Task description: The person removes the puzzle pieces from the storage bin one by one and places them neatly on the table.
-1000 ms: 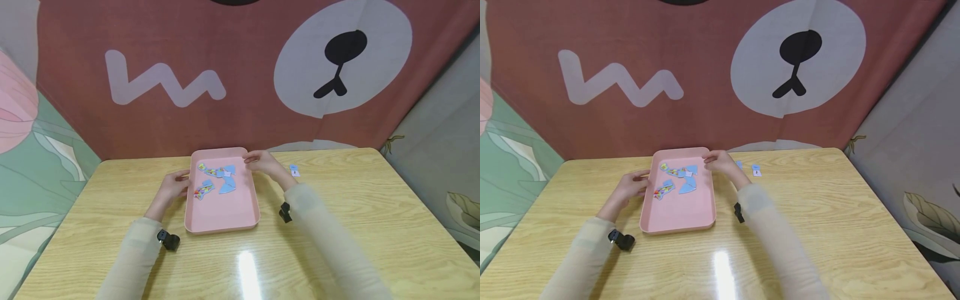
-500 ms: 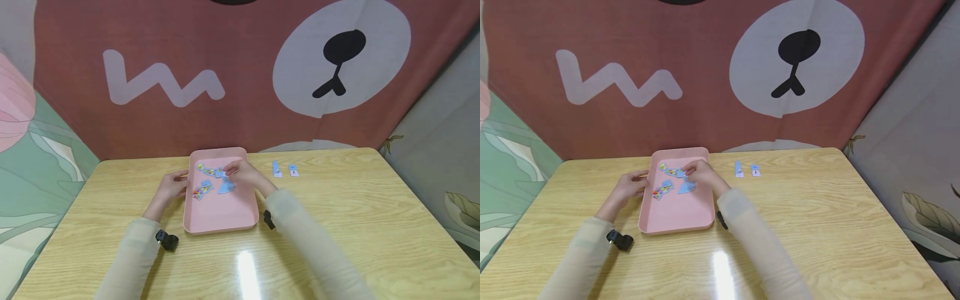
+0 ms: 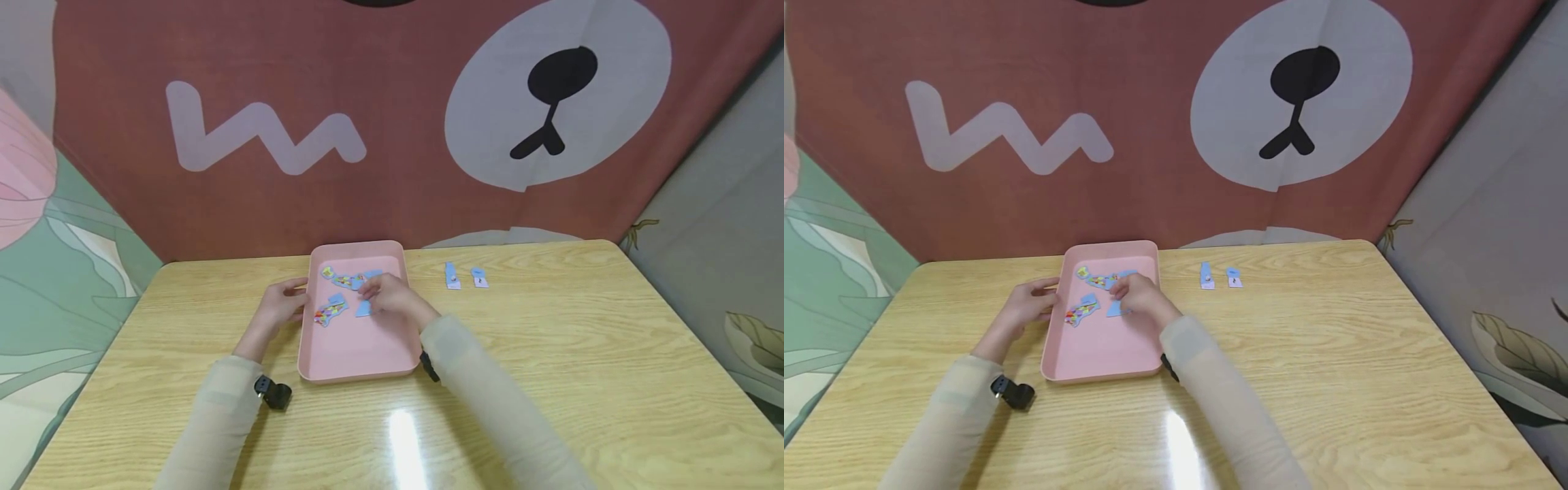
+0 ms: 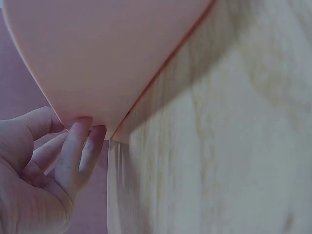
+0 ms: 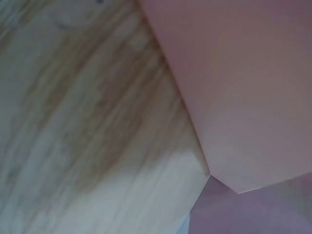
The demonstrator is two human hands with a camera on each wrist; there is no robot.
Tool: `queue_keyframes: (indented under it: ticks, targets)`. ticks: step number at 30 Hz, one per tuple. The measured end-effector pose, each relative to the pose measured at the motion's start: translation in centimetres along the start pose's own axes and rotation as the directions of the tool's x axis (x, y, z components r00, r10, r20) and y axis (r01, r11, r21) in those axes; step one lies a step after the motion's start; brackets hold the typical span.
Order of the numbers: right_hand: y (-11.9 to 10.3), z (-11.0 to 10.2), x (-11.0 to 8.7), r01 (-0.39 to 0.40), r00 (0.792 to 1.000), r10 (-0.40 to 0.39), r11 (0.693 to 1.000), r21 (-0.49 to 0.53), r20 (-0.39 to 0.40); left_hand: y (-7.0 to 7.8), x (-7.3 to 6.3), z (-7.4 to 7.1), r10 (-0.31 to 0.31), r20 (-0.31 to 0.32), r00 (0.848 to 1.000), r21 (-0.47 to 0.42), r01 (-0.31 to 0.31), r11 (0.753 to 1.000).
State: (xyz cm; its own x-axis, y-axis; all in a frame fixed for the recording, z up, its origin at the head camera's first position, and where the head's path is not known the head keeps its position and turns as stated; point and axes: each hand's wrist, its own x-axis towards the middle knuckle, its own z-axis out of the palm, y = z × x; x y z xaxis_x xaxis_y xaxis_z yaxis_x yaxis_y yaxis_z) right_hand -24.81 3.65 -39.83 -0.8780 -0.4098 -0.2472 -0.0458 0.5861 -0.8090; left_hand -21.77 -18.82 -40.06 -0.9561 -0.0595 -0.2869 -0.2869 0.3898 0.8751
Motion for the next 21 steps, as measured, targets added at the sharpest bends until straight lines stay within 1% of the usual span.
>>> queue_keyframes:
  ticks: [8,11,15,18,21]
  targets:
    - [-0.07,0.20,-0.22,0.037,0.999,-0.035,0.994,-0.104,0.018,0.10,-0.12,-0.01,-0.005,0.002,1.000,0.003,0.005,1.000]
    - [-0.14,0.34,-0.30,0.055,0.998,-0.051,0.984,-0.170,0.027,0.08,-0.12,-0.03,-0.006,0.006,1.000,0.001,0.006,1.000]
    - [-0.24,0.48,-0.42,0.070,0.997,-0.064,0.968,-0.243,0.033,-0.04,-0.13,-0.13,0.017,0.017,1.000,0.000,-0.017,1.000]
    - [-0.31,0.50,-0.49,0.075,0.997,-0.068,0.960,-0.269,0.036,-0.10,-0.15,-0.18,0.036,0.022,0.999,-0.009,-0.035,0.999]
    - [-0.31,0.48,-0.52,0.093,0.996,-0.086,0.955,-0.280,0.037,-0.09,-0.20,-0.19,0.036,0.023,0.999,-0.014,-0.035,0.999]
